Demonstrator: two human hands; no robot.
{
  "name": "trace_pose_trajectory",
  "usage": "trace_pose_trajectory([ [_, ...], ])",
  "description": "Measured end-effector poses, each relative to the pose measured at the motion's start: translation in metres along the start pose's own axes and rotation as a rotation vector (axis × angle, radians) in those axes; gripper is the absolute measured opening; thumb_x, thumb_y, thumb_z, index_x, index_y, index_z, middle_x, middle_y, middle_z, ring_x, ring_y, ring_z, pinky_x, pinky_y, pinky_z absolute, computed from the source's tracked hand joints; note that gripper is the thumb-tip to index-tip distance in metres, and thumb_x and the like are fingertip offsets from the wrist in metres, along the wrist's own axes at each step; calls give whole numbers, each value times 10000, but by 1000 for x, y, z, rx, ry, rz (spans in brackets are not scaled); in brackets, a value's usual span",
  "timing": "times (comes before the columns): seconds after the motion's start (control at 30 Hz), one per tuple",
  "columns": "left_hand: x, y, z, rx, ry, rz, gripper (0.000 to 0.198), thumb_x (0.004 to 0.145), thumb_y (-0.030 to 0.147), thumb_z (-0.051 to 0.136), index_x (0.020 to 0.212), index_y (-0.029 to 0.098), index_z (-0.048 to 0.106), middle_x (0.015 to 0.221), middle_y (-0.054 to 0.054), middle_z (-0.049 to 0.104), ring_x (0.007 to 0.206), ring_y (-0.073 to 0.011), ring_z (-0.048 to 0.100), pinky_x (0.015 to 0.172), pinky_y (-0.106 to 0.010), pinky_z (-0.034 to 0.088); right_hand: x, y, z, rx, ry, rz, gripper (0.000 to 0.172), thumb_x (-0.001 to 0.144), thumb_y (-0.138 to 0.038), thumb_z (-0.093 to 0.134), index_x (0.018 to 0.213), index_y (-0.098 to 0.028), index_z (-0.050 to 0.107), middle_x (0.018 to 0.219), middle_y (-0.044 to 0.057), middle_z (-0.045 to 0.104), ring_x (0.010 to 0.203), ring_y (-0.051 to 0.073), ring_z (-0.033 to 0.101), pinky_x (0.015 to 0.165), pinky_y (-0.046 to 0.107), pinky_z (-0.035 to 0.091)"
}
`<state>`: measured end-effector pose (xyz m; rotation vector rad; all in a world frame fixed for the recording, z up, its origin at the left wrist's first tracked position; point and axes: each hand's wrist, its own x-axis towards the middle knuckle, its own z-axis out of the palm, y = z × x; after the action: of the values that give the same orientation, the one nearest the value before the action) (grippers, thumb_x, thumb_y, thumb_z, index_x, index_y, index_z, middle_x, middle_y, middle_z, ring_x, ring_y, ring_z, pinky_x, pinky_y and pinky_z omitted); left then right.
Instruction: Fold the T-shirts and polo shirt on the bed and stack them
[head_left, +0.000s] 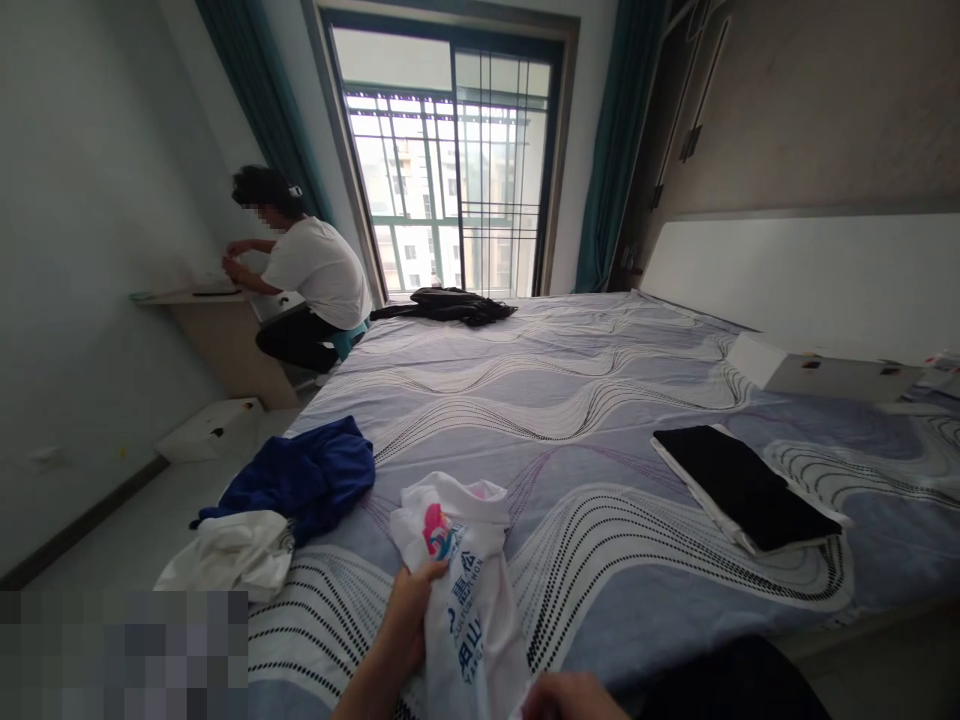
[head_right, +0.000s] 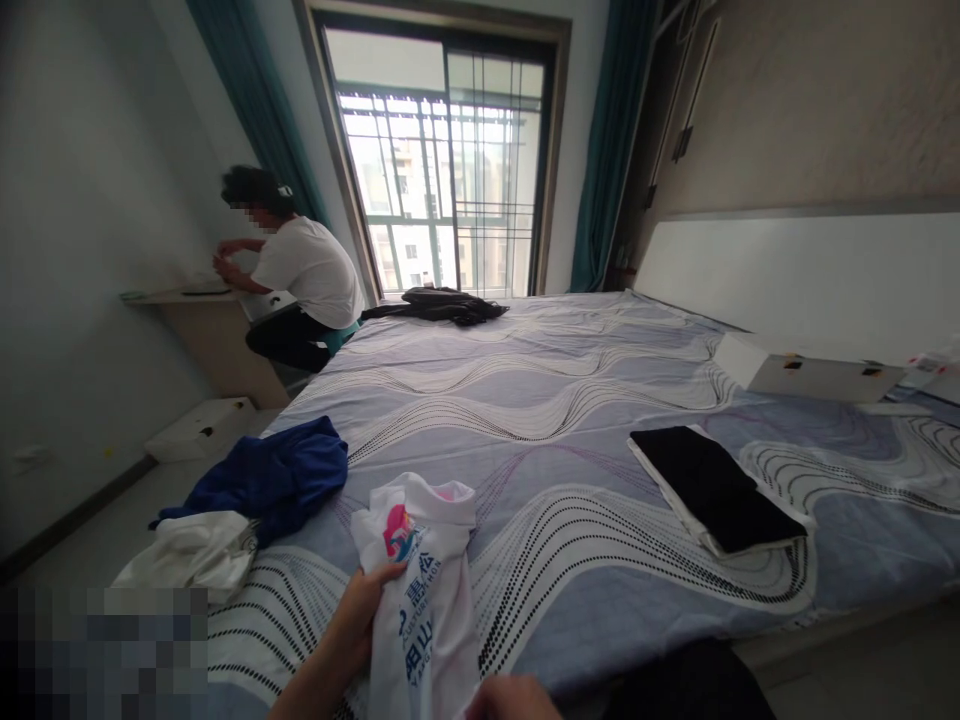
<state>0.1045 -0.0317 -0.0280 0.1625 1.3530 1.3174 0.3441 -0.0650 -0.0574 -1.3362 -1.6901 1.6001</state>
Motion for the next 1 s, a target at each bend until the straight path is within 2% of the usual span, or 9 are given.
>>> trace_pose_trajectory([
  [0.13, -15, -18, 0, 169, -388, 4, 591, 613, 143, 765, 1191, 175, 643, 925, -66, 759, 877, -278, 718, 858, -420, 564, 46, -49, -23, -303, 322, -232, 562, 795, -368, 552, 1341, -243, 597, 1196, 105, 682, 1114, 288, 626, 1016, 437, 464],
  [0.23, -24, -18, -3, 404, -542, 121, 437, 577, 183, 790, 1010, 165, 736, 902, -39, 741, 883, -244, 664, 834, -332, 523, 76, -78, -22, -480, 238, -502, 818, 724, -293, 584, 1514, -188, 401, 1522, 114, 463, 1447, 293, 346, 1201, 460, 245],
  [0.37, -24, -2, -7, 593, -499, 318, 253, 617, 277, 803, 838, 163, 757, 781, -7, 691, 773, -194, 588, 725, -271, 483, 85, -82, -7, -585, -99, -624, 465, 719, -238, 584, 1167, -267, 704, 1107, 29, 737, 1182, 264, 612, 1233, 472, 87],
  [0.47, -21, 13, -11, 546, -532, 391, 295, 650, 385, 813, 827, 155, 758, 791, -20, 686, 764, -194, 590, 696, -259, 487, 75, -77, -11, -504, 39, -599, 257, 814, -230, 501, 911, -246, 738, 872, 1, 742, 903, 201, 679, 1162, 381, 291],
  [0.57, -19, 24, -17, 497, -426, 527, 300, 683, 447, 785, 737, 157, 731, 720, -16, 652, 710, -182, 585, 647, -253, 484, 63, -82, -36, -410, 138, -565, 251, 895, -290, 491, 850, -214, 726, 803, 2, 718, 781, 175, 650, 833, 272, 484],
  [0.67, -17, 35, -27, 577, -261, 739, 313, 707, 457, 750, 625, 175, 641, 620, 17, 581, 618, -142, 529, 584, -234, 447, 53, -94, -68, -509, -69, -455, 263, 824, -427, 685, 715, -188, 712, 618, -30, 633, 600, 135, 556, 570, 216, 392],
  [0.73, -17, 43, -36, 719, -154, 899, 361, 732, 450, 718, 554, 190, 542, 557, 43, 518, 553, -113, 473, 537, -213, 400, 49, -101, -89, -662, -178, -346, 268, 710, -431, 805, 664, -185, 711, 575, -40, 604, 565, 123, 521, 535, 214, 344],
  [0.87, -17, 58, -51, 1057, -78, 1192, 321, 771, 398, 676, 567, 204, 523, 489, 74, 487, 451, -81, 426, 488, -196, 342, 42, -102, -119, -923, -169, -196, 128, 659, -285, 821, 645, -203, 724, 558, -28, 591, 567, 136, 544, 549, 231, 341],
  [1.0, -28, 66, -57, 1143, -18, 1390, 311, 811, 365, 650, 573, 203, 533, 482, 70, 489, 431, -69, 428, 490, -193, 336, 35, -98, -134, -915, -35, -358, 114, 639, -158, 717, 562, -190, 639, 716, 19, 637, 709, 165, 597, 653, 245, 415],
])
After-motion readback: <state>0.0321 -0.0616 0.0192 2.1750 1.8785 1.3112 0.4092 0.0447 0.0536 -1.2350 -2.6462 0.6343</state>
